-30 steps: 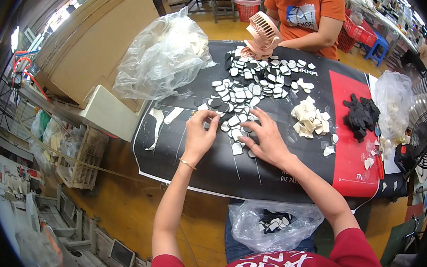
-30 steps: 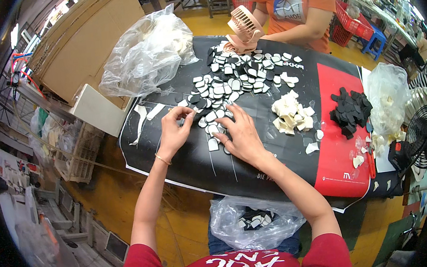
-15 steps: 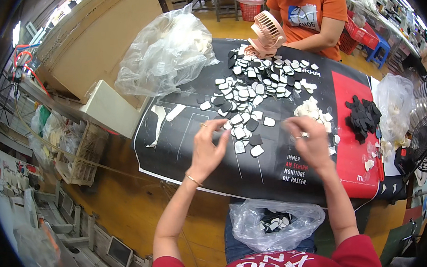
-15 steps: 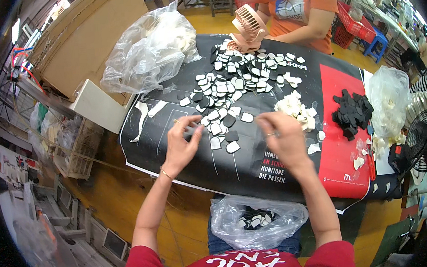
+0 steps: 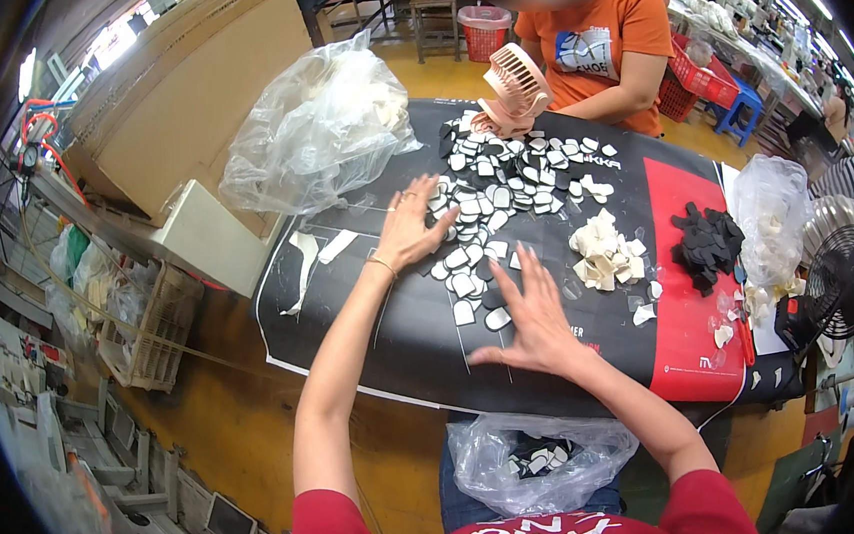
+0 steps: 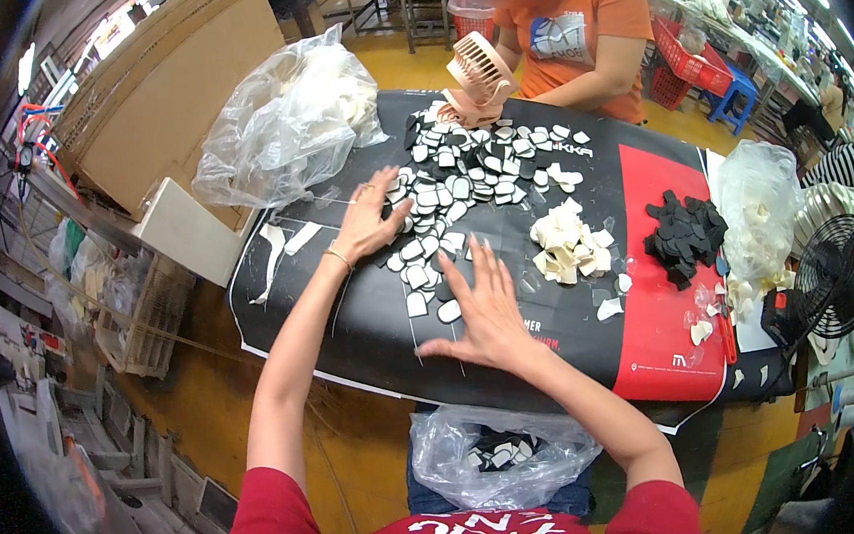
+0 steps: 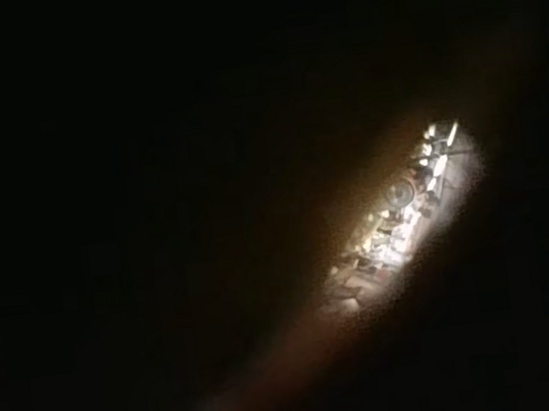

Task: The person sorts small black and white fabric pieces on a table, picking them up and placing them into separate piles and a plastic bag. The person also handles a small fan and adjusts its position on the table.

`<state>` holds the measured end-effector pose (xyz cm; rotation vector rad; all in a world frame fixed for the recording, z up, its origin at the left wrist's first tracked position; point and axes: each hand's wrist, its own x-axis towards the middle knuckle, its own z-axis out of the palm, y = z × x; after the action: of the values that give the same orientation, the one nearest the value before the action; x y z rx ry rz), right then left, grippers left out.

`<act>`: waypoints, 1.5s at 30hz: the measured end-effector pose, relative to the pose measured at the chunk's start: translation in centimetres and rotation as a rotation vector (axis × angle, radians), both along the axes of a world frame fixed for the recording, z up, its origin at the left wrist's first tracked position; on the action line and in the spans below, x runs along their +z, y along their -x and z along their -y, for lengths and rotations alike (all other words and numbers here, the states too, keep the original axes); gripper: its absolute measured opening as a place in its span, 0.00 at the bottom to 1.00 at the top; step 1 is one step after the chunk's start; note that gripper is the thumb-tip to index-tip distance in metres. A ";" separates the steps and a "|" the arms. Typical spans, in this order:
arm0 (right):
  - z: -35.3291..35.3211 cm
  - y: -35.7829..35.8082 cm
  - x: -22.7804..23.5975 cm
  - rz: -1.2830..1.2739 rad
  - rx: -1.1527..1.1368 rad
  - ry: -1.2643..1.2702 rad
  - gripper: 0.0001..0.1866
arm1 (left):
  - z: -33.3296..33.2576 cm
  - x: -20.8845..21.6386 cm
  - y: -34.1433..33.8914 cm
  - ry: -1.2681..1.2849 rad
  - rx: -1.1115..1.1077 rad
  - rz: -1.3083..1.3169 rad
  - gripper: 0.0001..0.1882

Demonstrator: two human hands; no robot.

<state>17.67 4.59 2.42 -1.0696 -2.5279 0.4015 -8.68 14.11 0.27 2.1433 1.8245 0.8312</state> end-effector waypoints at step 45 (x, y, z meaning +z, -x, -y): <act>-9.8 3.5 4.5 -1.374 -0.329 0.735 0.13 | 36.8 -4.0 -15.3 0.537 0.448 0.603 0.31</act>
<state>14.22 14.43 6.92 -0.8656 -0.9621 1.4094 6.67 -22.72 -3.71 1.0327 1.9066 0.8238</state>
